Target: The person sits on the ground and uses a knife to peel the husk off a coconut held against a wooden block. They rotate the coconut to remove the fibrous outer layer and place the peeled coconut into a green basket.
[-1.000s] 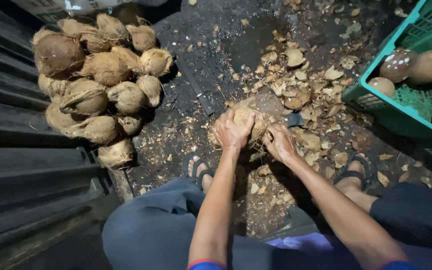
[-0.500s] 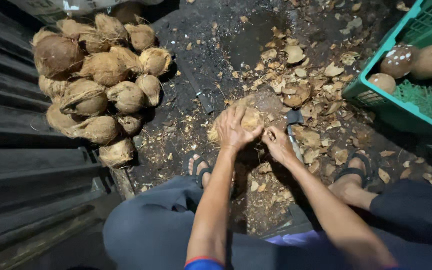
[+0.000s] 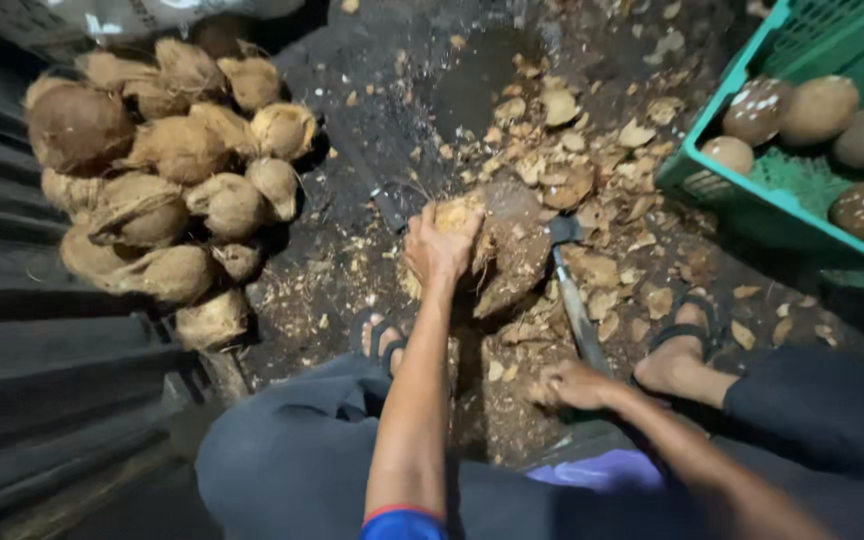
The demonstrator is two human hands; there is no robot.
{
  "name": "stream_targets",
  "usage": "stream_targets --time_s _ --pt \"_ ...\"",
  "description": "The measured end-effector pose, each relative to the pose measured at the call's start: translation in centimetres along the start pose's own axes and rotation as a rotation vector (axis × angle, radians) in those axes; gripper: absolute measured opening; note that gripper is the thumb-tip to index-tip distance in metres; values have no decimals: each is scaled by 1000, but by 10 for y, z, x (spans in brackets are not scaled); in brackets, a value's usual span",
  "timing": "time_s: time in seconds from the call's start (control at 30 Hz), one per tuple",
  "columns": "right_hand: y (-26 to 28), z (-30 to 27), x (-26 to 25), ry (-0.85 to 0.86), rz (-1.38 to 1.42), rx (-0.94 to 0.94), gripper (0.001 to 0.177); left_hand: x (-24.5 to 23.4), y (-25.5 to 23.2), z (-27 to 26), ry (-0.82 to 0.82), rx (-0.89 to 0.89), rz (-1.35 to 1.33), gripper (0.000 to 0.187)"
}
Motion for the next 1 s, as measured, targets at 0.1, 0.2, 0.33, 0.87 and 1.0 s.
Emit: stream_targets --time_s 0.1,0.2,0.33,0.87,1.0 --pt "17 -54 -46 397 -341 7 47 -6 -11 -16 32 0 -31 87" --pt "52 -46 -148 543 -832 -3 63 -2 -13 -16 112 52 23 98" --pt "228 -85 -346 -228 -642 -219 60 -26 -35 -36 301 25 -2 120" --pt "-24 -4 -66 -605 -233 340 70 -49 -47 -38 292 -5 57 115" --pt "-33 9 -88 -594 -203 390 65 -58 -52 -28 269 15 240 114"
Point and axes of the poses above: each hand's wrist, its own z-axis towards the middle knuckle, its own x-axis out of the palm, y = z × x, the point moved 6 cm from there along z, towards the middle knuckle, and after that the axes turned 10 degrees about -z, right-handed, at the moved point
